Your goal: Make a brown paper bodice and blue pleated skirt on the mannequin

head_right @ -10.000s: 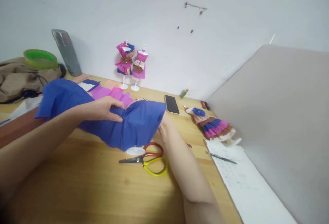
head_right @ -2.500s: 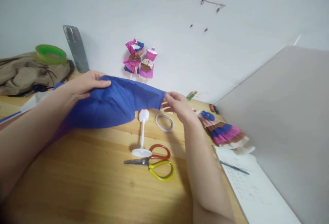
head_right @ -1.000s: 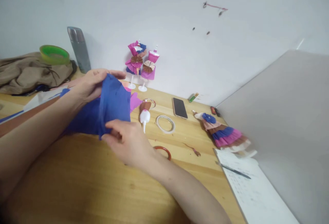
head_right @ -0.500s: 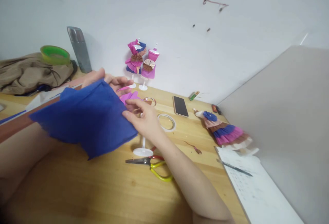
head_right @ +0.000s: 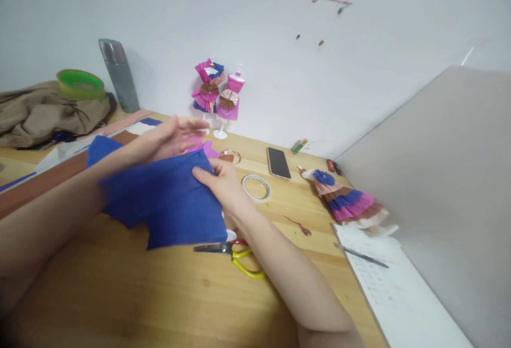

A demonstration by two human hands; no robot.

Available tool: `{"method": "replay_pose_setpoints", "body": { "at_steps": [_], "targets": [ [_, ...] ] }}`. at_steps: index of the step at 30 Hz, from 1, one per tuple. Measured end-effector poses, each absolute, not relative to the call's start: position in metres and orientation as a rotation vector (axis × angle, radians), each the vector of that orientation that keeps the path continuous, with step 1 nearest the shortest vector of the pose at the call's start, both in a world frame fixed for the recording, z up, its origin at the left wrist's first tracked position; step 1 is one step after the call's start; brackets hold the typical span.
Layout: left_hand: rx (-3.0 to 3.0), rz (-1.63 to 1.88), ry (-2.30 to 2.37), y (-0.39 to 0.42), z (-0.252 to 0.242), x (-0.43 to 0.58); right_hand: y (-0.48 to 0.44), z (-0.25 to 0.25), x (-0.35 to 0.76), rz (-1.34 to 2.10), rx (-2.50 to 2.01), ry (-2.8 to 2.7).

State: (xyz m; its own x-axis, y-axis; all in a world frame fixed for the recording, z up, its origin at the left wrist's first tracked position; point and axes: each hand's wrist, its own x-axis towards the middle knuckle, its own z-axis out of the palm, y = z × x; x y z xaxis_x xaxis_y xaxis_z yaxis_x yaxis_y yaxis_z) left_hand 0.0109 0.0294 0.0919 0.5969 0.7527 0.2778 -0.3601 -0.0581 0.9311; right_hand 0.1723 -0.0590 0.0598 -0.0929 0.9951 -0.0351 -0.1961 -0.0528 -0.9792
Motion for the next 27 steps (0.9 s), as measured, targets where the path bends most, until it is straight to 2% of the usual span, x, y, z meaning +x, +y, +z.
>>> {"method": "replay_pose_setpoints", "body": {
  "at_steps": [4, 6, 10, 18, 23, 27],
  "targets": [
    [1.44, 1.23, 0.666, 0.034, 0.127, -0.019, -0.05, 0.062, 0.18, 1.411, -0.981, -0.873],
    [1.533, 1.265, 0.836, 0.027, 0.143, -0.031, -0.045, 0.062, 0.184, 1.385, -0.987, -0.779],
    [1.907, 0.973, 1.149, 0.015, 0.16, -0.041, -0.04, 0.063, 0.189, 1.346, -1.005, -0.699],
    [2.099, 0.419, 0.948, 0.045, 0.13, -0.05, -0.045, 0.067, 0.188, 1.284, -1.004, -0.653],
    [2.091, 0.517, 0.706, 0.051, 0.102, -0.024, -0.044, 0.068, 0.192, 1.184, -1.014, -0.725],
    [2.098, 0.657, 0.749, 0.053, 0.102, -0.017, -0.041, 0.068, 0.197, 1.175, -1.027, -0.749]
  ]
}}
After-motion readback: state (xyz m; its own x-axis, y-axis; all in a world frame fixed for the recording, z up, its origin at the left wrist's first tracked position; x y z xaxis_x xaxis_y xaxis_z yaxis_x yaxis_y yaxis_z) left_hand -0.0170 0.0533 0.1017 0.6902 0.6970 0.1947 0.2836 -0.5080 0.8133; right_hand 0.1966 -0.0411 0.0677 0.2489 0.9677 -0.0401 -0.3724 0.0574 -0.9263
